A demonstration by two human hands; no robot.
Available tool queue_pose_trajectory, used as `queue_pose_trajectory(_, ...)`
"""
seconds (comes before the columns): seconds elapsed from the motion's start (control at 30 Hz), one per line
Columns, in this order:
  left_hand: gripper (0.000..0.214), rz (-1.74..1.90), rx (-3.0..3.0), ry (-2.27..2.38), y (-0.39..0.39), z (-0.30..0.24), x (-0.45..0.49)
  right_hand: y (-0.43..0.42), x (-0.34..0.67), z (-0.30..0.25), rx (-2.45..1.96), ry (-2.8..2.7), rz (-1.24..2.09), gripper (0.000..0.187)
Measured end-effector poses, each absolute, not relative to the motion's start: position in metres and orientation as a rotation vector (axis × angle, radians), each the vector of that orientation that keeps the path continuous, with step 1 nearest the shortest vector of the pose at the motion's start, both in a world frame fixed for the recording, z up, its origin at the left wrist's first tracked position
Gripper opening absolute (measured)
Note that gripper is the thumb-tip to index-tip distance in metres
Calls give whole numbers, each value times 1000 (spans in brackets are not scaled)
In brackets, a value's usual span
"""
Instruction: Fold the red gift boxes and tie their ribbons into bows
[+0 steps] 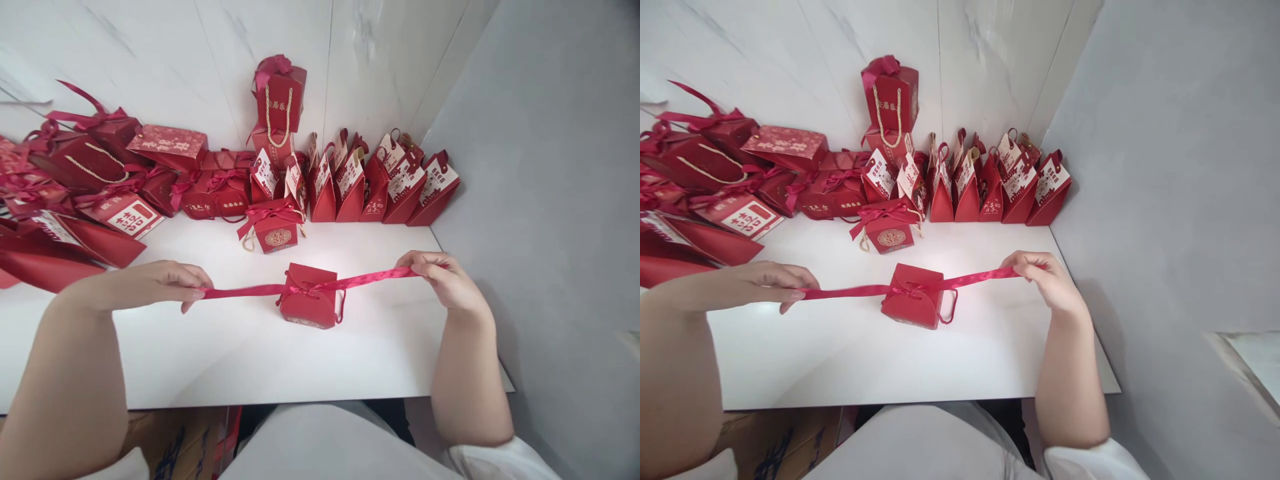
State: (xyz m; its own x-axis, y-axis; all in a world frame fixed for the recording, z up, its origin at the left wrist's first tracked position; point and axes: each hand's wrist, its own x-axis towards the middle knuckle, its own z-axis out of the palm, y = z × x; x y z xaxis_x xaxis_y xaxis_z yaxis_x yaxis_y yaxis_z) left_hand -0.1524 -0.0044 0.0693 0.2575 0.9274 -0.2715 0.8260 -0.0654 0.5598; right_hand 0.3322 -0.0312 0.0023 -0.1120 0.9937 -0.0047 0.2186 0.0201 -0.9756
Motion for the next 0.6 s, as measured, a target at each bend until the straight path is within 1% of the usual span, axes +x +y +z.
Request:
queue_pose_trajectory(0.1,69,-13,1956,1736,0,79,-156,-31,339,6,-1530,-1623,1094,23)
queue_pose_trajectory(0.17,71,-79,1986,1833,7,91,-145,-31,333,8,-1690,-1756,1019,23)
queue_pose_trajectory(0.23,63,-111,2057,1731,14,105,-123,-30,317,11,-1730,-1853,882,22)
queue_pose_trajectory(0.3,52,-126,2116,1446,21,119,-96,-28,295,16,-1565,-1949,809,22)
queue_pose_trajectory(0.37,44,-188,2094,1248,28,129,-69,-24,274,20,-1312,-2013,909,25)
queue_pose_trajectory(0.43,39,-257,2100,1166,33,131,-47,-17,257,22,-1163,-2000,1063,29)
queue_pose_trajectory(0.53,33,-267,2127,1147,30,117,-27,-4,245,17,-1083,-1910,1286,31)
queue_pose_trajectory(0.6,33,-173,2107,1248,19,99,-22,3,243,8,-1063,-1824,1416,33)
